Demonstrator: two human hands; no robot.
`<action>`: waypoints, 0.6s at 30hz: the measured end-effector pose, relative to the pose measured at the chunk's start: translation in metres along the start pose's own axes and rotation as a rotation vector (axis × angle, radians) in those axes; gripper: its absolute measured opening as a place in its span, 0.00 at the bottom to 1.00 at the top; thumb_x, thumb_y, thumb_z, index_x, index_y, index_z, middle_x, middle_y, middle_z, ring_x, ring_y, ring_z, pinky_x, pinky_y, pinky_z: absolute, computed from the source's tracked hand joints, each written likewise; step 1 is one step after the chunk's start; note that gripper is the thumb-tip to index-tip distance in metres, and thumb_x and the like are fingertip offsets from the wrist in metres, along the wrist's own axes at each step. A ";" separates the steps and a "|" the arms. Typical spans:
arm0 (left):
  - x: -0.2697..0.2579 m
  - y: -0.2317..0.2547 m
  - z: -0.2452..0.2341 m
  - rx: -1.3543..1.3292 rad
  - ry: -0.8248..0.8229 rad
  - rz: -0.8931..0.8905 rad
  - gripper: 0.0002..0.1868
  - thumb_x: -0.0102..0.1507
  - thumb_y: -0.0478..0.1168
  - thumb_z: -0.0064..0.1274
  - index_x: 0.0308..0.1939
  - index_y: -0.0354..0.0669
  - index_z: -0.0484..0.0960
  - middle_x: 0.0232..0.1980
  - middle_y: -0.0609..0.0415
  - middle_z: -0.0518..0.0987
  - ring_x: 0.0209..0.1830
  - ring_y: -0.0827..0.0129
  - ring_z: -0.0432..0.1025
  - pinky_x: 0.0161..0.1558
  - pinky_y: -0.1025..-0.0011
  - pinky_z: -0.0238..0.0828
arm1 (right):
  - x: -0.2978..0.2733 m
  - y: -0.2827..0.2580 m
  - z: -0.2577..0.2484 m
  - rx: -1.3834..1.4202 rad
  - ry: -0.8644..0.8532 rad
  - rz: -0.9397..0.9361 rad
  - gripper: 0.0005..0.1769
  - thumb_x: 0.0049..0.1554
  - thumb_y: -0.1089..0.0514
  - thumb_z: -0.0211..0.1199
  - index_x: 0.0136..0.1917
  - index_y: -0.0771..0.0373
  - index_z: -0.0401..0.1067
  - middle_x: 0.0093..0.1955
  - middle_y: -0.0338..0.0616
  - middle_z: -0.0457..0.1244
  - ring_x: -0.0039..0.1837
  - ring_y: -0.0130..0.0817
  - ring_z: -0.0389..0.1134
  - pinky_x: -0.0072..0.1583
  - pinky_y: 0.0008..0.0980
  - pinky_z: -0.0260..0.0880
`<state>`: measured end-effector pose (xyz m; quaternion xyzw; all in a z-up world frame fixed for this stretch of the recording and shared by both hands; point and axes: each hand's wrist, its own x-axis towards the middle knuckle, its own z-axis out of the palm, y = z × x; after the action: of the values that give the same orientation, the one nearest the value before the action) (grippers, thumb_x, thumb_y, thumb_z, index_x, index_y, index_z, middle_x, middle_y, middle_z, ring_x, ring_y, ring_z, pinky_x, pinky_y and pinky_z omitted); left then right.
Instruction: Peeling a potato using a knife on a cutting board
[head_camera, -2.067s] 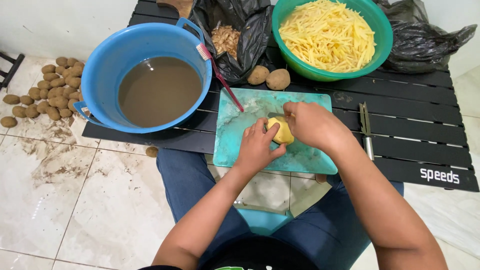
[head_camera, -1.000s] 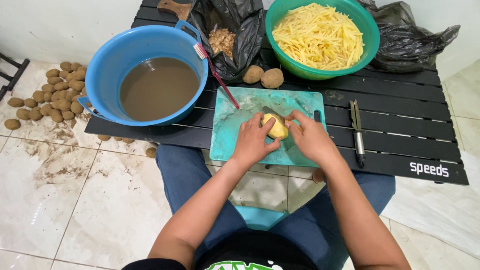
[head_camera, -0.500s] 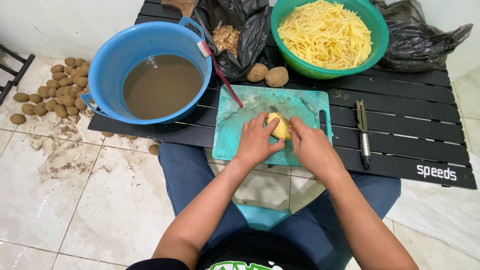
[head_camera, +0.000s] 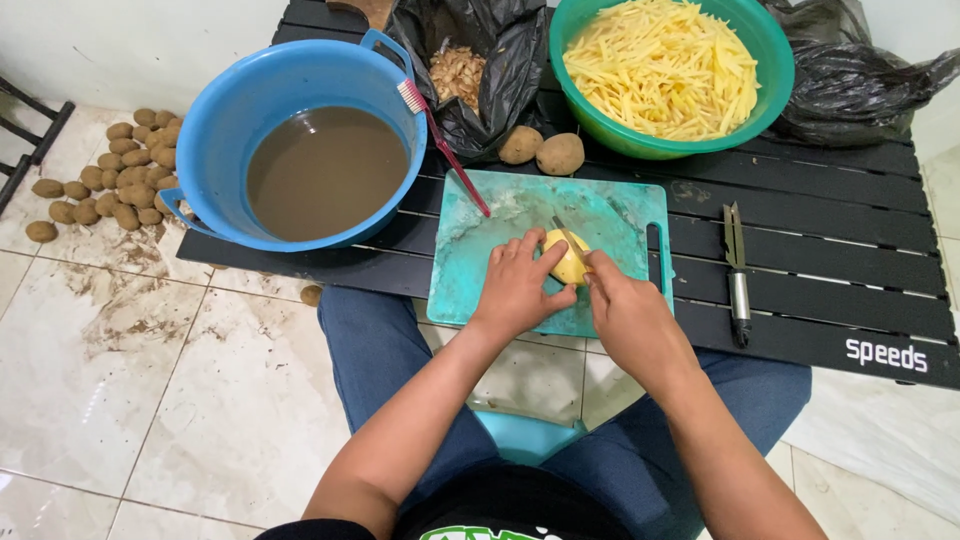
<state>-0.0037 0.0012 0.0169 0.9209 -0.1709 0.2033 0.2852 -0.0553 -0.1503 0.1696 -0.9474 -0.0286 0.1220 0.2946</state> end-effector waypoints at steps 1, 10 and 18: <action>0.000 0.000 -0.001 0.004 0.000 0.002 0.32 0.54 0.62 0.56 0.59 0.57 0.74 0.58 0.53 0.68 0.49 0.52 0.72 0.56 0.54 0.63 | 0.001 0.001 0.000 -0.006 0.001 -0.005 0.17 0.67 0.54 0.44 0.67 0.51 0.66 0.51 0.62 0.71 0.56 0.66 0.72 0.57 0.60 0.72; 0.002 0.005 -0.002 0.013 -0.022 -0.014 0.32 0.55 0.61 0.56 0.60 0.57 0.73 0.59 0.53 0.67 0.49 0.52 0.72 0.55 0.53 0.62 | 0.001 0.011 0.002 0.024 0.049 0.003 0.15 0.67 0.52 0.45 0.64 0.48 0.66 0.50 0.63 0.70 0.56 0.67 0.70 0.57 0.63 0.70; 0.003 0.007 0.002 0.027 0.005 -0.022 0.31 0.55 0.60 0.55 0.60 0.58 0.73 0.59 0.54 0.68 0.48 0.53 0.72 0.55 0.51 0.62 | -0.010 0.009 0.008 0.178 0.099 0.025 0.16 0.67 0.51 0.45 0.65 0.55 0.66 0.63 0.61 0.68 0.61 0.70 0.67 0.59 0.67 0.67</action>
<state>-0.0031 -0.0064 0.0199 0.9259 -0.1574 0.2048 0.2756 -0.0671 -0.1542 0.1604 -0.9225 0.0087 0.0806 0.3773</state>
